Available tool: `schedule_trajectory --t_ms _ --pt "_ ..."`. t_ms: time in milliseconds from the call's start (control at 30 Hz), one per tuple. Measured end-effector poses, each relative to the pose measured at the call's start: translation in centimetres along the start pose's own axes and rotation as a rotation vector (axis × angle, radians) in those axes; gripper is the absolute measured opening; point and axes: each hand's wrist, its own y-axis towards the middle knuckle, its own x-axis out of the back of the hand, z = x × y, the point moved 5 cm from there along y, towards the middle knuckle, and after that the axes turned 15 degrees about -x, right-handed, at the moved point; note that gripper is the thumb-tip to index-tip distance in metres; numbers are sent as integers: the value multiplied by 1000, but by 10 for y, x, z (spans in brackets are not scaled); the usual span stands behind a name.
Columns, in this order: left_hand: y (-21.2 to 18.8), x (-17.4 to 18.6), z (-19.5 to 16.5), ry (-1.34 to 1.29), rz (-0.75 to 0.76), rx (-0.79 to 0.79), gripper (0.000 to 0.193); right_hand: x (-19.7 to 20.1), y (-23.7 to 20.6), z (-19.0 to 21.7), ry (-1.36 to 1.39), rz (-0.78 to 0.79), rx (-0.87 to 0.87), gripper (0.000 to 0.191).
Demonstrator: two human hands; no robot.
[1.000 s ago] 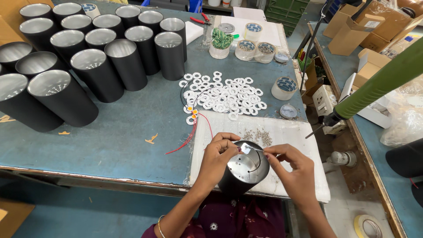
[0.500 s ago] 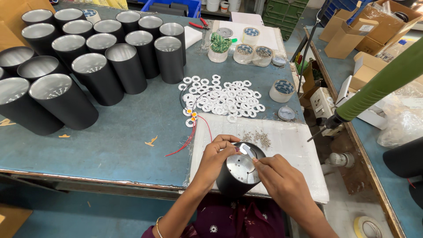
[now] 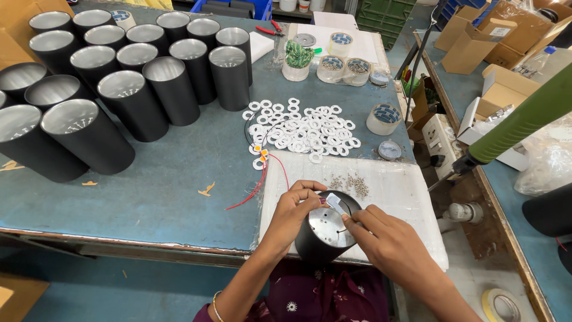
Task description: The person assembles LED light fixtures by inserting wires into black cylindrical housings, securing them with screws using a green electric screwdriver, and applying tape to the wiring. The person repeats this process for multiple units on a workbench.
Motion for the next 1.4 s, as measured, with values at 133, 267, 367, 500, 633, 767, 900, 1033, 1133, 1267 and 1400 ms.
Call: schedule_trajectory --t_ms 133,267,367,500,633,767,900,1033,1133,1267,1400 --pt "2 1 0 25 14 -15 21 0 -1 -2 -56 46 46 43" --pt "3 1 -1 42 39 -22 22 3 -2 -4 -70 63 69 47" --pt "3 2 -1 36 39 -4 23 5 -3 -6 -99 73 78 50" --pt "4 2 -2 29 49 2 25 7 -6 -7 -135 69 100 55" --pt "5 2 -1 28 53 6 25 12 -8 -12 -143 40 92 53" --pt "5 3 2 28 65 14 24 18 -7 -16 -65 -41 45 42" --pt "5 4 3 27 83 5 21 24 -5 -23 150 -123 -57 25" --pt "5 3 3 26 80 -17 19 19 -4 -38 376 -109 -286 18" --pt "4 3 1 77 82 -34 18 13 -7 -50 494 -103 -397 16" --pt "2 3 -3 89 84 -34 16 -5 -8 -77 953 -53 -573 17" --pt "-3 4 -3 78 68 15 12 -16 -1 -120 589 -273 -722 13"
